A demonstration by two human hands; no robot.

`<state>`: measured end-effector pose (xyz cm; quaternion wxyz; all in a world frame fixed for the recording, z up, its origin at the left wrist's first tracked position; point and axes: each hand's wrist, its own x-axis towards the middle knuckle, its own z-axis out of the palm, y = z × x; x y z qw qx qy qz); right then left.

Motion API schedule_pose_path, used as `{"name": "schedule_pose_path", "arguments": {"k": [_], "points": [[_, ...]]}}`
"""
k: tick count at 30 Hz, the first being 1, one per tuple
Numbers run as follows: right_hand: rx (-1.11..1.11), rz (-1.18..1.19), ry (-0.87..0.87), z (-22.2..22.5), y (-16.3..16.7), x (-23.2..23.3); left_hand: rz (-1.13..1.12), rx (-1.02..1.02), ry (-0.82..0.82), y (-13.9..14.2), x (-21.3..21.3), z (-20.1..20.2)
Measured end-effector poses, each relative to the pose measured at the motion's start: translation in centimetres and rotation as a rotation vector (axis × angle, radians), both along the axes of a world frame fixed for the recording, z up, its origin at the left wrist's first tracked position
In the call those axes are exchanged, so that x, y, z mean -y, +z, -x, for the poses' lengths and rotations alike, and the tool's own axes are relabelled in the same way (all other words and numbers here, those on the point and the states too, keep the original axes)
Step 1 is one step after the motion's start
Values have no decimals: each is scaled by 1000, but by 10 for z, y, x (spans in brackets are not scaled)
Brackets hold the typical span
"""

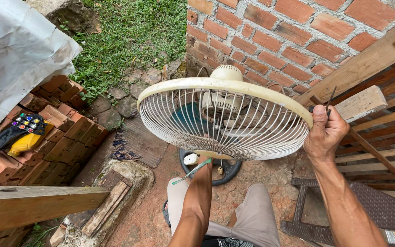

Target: The person works on a pedestal fan standing on dirt ground beside a brick wall. They unscrew and loosen the front grille fasteners by hand with a small tool, work around the grille rim, then lift the grille guard off the fan head and hold it up.

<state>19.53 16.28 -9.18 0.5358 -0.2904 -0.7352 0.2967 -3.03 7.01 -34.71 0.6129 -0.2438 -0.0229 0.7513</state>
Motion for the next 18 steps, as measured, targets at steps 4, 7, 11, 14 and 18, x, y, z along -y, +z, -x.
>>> {"name": "schedule_pose_path", "arguments": {"k": [4, 7, 11, 14, 18], "points": [[-6, 8, 16, -2, -1, 0, 7, -3, -4, 2, 1, 0], [21, -54, -6, -4, -1, -2, 4, -9, -3, 5, 3, 0], [34, -75, 1, -4, 2, -5, 11, -13, -6, 10, 7, 4], [47, -85, 12, -5, 2, -5, 41, -24, -3, 11, 8, 6], [80, -99, -7, -7, -2, -4, 117, -61, 15, 12, 18, 7]]}}
